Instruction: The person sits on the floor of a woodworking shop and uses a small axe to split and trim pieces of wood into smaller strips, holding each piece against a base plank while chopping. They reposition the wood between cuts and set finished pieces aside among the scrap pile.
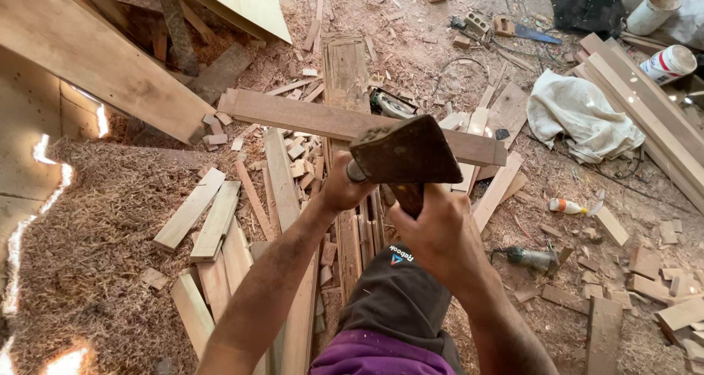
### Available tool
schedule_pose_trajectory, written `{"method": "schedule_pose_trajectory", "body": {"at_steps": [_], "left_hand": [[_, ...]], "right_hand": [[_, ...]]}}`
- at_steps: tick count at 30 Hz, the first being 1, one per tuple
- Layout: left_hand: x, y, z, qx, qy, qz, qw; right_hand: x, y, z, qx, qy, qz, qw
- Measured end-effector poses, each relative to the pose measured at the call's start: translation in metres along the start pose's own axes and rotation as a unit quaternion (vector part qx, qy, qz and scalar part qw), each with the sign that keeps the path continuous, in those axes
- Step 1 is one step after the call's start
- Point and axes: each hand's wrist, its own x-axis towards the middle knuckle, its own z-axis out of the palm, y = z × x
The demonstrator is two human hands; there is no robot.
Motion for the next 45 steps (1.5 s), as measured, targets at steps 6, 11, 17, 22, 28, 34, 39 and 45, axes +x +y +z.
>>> {"method": "schedule_pose_trajectory", "body": {"at_steps": [6, 11, 17, 22, 28, 34, 39, 45], "left_hand": [[-0.029, -0.019, -0.006, 0.135, -0.009, 0.056, 0.989], [-0.027, -0.042, -0.023, 0.144, 0.041, 0.009, 0.989], [0.002, -0.016, -0.009, -0.062, 0.054, -0.114, 0.99], [-0.012, 0.002, 0.007, -0.022, 0.017, -0.02, 0.999], [-0.056, -0.042, -0.002, -0.078, -0.065, -0.079, 0.992], [-0.045, -0.033, -0.007, -0.069, 0.054, -0.107, 0.99], [0.001, -0.001, 0.011, -0.043, 0.031, -0.1, 0.994], [0.017, 0.03, 0.026, 0.031, -0.007, -0.121, 0.992]], "right_hand": [[0.013, -0.004, 0.021, -0.185, -0.201, 0.064, 0.96], [-0.001, 0.001, 0.012, -0.093, -0.12, 0.056, 0.987], [-0.009, -0.004, -0.013, -0.054, -0.046, 0.137, 0.988], [-0.005, -0.014, -0.017, -0.023, -0.017, 0.043, 0.999], [0.01, -0.016, 0.015, -0.147, -0.212, 0.127, 0.958], [-0.008, 0.005, 0.009, -0.145, -0.139, 0.093, 0.975], [-0.008, 0.001, -0.014, -0.032, -0.06, 0.112, 0.991], [-0.009, -0.01, -0.023, -0.027, -0.009, 0.11, 0.994]]}}
